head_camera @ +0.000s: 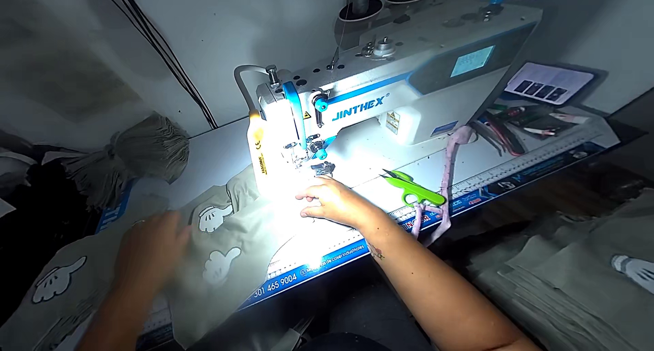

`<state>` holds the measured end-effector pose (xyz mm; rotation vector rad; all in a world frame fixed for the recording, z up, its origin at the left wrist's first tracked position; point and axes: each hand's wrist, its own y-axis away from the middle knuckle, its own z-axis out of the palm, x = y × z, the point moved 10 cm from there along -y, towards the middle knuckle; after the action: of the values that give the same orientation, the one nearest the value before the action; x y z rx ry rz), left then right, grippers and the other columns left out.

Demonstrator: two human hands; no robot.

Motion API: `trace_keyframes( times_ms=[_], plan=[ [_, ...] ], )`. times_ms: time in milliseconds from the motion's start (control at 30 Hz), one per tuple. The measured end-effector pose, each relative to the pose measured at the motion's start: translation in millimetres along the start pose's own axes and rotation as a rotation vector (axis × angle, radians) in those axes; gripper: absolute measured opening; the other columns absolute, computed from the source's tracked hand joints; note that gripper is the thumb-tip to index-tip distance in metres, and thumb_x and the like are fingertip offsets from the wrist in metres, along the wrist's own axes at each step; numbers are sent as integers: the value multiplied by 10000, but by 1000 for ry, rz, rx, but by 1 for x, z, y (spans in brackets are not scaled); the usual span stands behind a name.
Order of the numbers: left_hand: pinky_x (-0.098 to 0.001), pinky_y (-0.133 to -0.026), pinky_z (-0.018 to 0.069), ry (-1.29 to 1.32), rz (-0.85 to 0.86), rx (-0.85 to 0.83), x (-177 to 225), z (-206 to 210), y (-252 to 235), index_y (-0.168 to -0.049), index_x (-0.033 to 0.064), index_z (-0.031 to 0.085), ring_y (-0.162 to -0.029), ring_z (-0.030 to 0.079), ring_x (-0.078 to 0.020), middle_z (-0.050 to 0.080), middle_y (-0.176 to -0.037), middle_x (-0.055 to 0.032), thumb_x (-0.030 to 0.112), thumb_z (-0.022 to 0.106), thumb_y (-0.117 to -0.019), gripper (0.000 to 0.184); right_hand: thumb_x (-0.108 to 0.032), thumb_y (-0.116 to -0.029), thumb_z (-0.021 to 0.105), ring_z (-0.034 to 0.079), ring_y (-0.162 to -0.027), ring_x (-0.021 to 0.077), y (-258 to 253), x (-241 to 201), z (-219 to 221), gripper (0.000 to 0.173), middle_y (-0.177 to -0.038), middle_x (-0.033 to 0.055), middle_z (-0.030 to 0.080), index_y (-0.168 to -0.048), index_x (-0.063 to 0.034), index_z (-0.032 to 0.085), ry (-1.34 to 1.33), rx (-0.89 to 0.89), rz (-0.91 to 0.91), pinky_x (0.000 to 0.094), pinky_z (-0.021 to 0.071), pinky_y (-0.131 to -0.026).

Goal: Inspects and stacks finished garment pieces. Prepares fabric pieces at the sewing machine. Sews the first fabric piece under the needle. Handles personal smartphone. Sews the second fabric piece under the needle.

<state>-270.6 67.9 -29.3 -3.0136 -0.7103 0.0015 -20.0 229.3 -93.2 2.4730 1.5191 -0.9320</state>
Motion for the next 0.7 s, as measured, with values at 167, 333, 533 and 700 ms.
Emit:
trace_keyframes(
  times_ms=[167, 333, 533, 700],
  plan=[
    [-547, -1039, 508, 174, 486, 240, 131, 36, 32, -1164, -8, 717, -1271, 618, -355, 671, -1304, -182, 238, 502, -1022, 356, -355, -913, 782, 663, -1029, 229, -1, 2, 2, 360, -1011, 59, 745, -1179, -111, 773, 21, -2, 8, 412, 496, -1007],
    [-592, -1250, 149, 124, 615, -41, 191, 89, 27, -1539, 88, 451, -1575, 205, -264, 328, -1666, -86, 704, 293, -1004, 831, -370, -899, 793, 657, -1052, 244, 2, 8, -3, 368, -1031, 77, 727, -1148, -99, 776, 37, 61, 31, 415, 519, -985],
    [-584, -1257, 123, 129, 621, -62, 187, 98, 21, -1596, 111, 362, -1582, 182, -245, 293, -1684, -70, 767, 262, -972, 911, -195, -964, 717, 694, -940, 248, 5, 24, -17, 197, -965, 112, 728, -1067, -37, 775, -34, 226, 91, 430, 562, -915],
    [-550, -1268, 84, 122, 595, -128, 186, 102, 3, -1627, 172, 303, -1590, 133, -201, 248, -1703, -16, 790, 258, -961, 910, -90, -957, 652, 699, -876, 230, 11, 37, -34, 161, -961, 122, 708, -1040, -21, 772, -56, 422, 192, 413, 595, -820]
  ],
)
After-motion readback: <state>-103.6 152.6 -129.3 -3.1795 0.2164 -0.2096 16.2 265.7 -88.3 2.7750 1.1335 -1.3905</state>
